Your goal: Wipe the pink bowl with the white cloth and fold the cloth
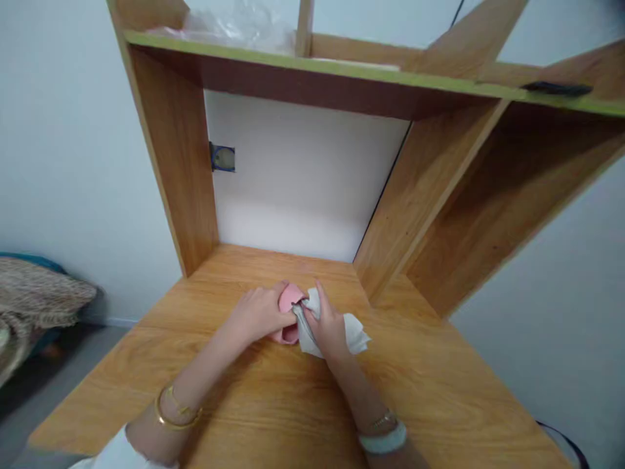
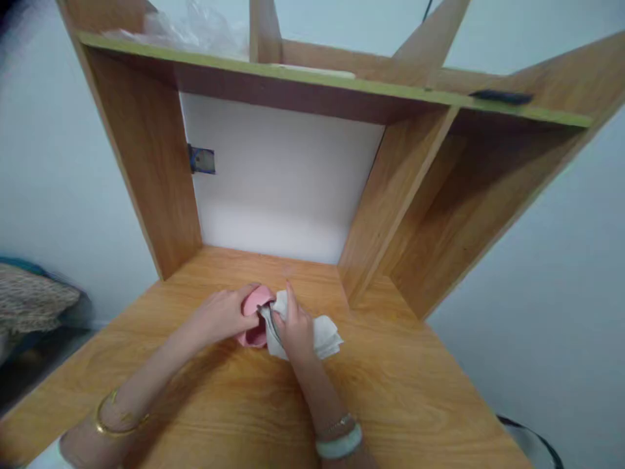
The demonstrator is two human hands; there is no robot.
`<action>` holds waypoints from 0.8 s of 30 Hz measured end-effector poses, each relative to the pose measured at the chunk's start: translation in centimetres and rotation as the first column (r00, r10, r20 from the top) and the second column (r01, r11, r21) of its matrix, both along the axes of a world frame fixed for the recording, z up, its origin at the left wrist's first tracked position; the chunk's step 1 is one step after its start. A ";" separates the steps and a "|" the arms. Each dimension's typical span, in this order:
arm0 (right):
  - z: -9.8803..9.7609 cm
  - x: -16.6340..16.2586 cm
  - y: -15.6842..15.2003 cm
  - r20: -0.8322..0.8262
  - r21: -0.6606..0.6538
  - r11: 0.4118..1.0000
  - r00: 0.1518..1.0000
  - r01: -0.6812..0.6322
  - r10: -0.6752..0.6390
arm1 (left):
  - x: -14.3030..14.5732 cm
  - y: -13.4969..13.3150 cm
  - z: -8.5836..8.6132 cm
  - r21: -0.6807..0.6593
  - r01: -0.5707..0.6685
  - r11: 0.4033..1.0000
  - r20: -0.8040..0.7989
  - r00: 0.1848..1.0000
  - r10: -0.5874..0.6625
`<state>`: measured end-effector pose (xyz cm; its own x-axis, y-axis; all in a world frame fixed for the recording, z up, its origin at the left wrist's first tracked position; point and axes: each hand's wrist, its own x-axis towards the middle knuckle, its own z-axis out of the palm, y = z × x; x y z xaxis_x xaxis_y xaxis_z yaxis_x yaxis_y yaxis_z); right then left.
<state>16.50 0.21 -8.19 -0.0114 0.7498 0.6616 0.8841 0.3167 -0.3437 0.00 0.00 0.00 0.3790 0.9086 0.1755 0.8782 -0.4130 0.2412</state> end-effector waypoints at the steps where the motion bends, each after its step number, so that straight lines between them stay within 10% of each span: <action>1: -0.1 0.1 0.0 0.000 -0.001 1.000 1.000 0.004 -0.004 | 0.1 -0.1 0.1 -0.009 -0.006 1.000 -0.010 1.000 0.005; 15: 0.0 0.3 0.3 0.004 -0.322 0.941 0.994 0.108 -0.112 | 0.6 0.2 -0.2 -0.050 0.147 0.988 -0.054 0.987 -0.149; 24: -0.6 0.6 0.7 -0.364 -0.167 0.986 0.928 0.013 -0.073 | 0.7 0.0 -4.7 -0.065 0.199 0.978 0.599 0.791 -0.122</action>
